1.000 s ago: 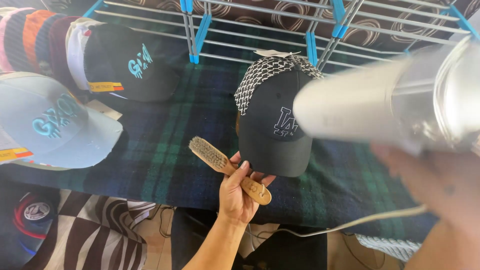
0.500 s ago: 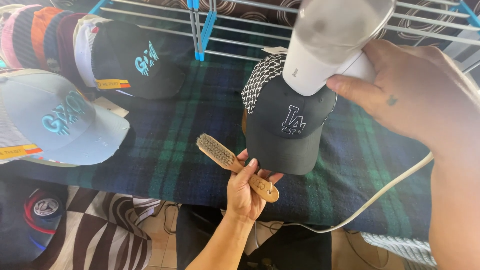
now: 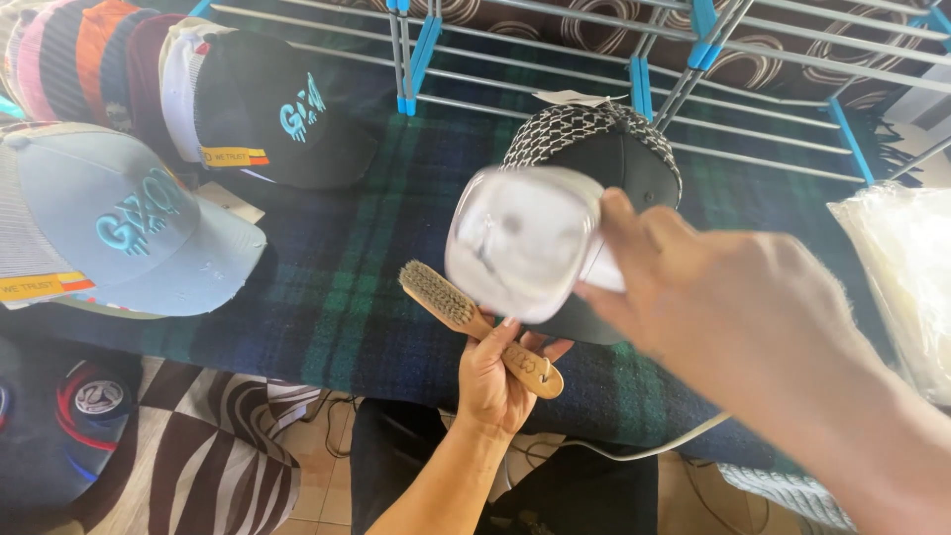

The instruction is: The person cleans a black baseball cap with a patterned brim using a wooden brush and a handheld steamer. They brush the cap's surface and then apply steam to the fabric, repeating the process on different sections.

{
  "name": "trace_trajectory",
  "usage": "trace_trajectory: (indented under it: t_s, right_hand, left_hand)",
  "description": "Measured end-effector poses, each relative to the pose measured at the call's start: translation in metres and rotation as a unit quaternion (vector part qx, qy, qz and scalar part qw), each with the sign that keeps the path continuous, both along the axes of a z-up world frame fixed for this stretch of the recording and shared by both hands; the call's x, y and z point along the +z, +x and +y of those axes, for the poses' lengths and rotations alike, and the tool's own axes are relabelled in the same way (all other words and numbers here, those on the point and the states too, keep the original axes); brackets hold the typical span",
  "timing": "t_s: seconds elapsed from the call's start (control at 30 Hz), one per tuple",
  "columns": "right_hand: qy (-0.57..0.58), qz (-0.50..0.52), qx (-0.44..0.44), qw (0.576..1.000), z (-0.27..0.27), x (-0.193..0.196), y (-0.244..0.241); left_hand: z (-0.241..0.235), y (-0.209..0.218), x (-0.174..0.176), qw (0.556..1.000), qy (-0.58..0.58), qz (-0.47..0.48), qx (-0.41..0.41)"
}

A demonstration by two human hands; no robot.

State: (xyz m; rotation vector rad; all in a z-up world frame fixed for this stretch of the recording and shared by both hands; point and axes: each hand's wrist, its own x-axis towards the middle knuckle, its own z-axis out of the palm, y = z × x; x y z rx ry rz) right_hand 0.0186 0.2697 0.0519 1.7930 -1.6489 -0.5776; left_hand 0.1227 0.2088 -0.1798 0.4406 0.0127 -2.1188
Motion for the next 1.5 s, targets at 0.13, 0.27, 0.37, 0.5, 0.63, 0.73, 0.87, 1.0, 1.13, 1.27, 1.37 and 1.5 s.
trace_trajectory:
  t_s: [0.13,0.27,0.37,0.5,0.63,0.73,0.87,1.0,1.13,1.27,1.37,1.5]
  right_hand:
    - [-0.034,0.006,0.063,0.997,0.010,-0.023,0.008]
    - [-0.070,0.010,0.115,0.991,0.014,-0.039,0.008]
    - [-0.054,-0.101,0.107,0.988,0.010,-0.038,0.001]
    - [0.079,-0.392,-0.051,0.915,0.008,-0.025,-0.018]
    - [-0.070,-0.377,-0.002,0.924,0.011,-0.029,-0.068]
    - [-0.130,-0.443,-0.105,0.881,0.000,0.016,-0.072]
    - [-0.127,-0.437,-0.139,0.879,-0.017,0.028,-0.089]
    - [-0.111,-0.456,-0.151,0.870,-0.007,0.016,-0.081]
    - [-0.136,-0.477,-0.113,0.861,0.009,0.000,-0.077]
    - [-0.127,-0.476,-0.226,0.840,0.022,-0.003,-0.066]
    - [-0.147,-0.469,-0.160,0.856,0.039,-0.037,-0.080]
    - [-0.174,-0.326,-0.052,0.928,0.057,-0.111,-0.122]
  left_hand:
    - [0.001,0.003,0.005,0.997,-0.048,-0.052,-0.026]
    - [0.001,0.000,-0.006,0.991,-0.108,0.040,-0.072]
    - [0.000,0.000,-0.001,0.996,-0.075,0.014,-0.047]
    - [-0.002,-0.004,-0.020,0.999,-0.027,0.044,0.014]
    - [-0.001,0.005,0.004,1.000,0.011,0.016,0.005]
    - [0.000,0.003,0.005,0.999,0.004,0.034,0.003]
    - [0.001,0.002,0.012,0.999,0.031,0.008,0.007]
    - [0.002,0.002,0.016,0.999,0.048,-0.012,0.013]
    - [0.004,0.001,0.017,0.998,0.059,-0.002,0.013]
    - [0.004,-0.001,0.009,0.998,0.058,-0.016,0.005]
    - [0.005,-0.003,0.013,0.998,0.064,-0.005,0.004]
    - [0.005,-0.002,0.022,0.997,0.082,-0.002,0.008]
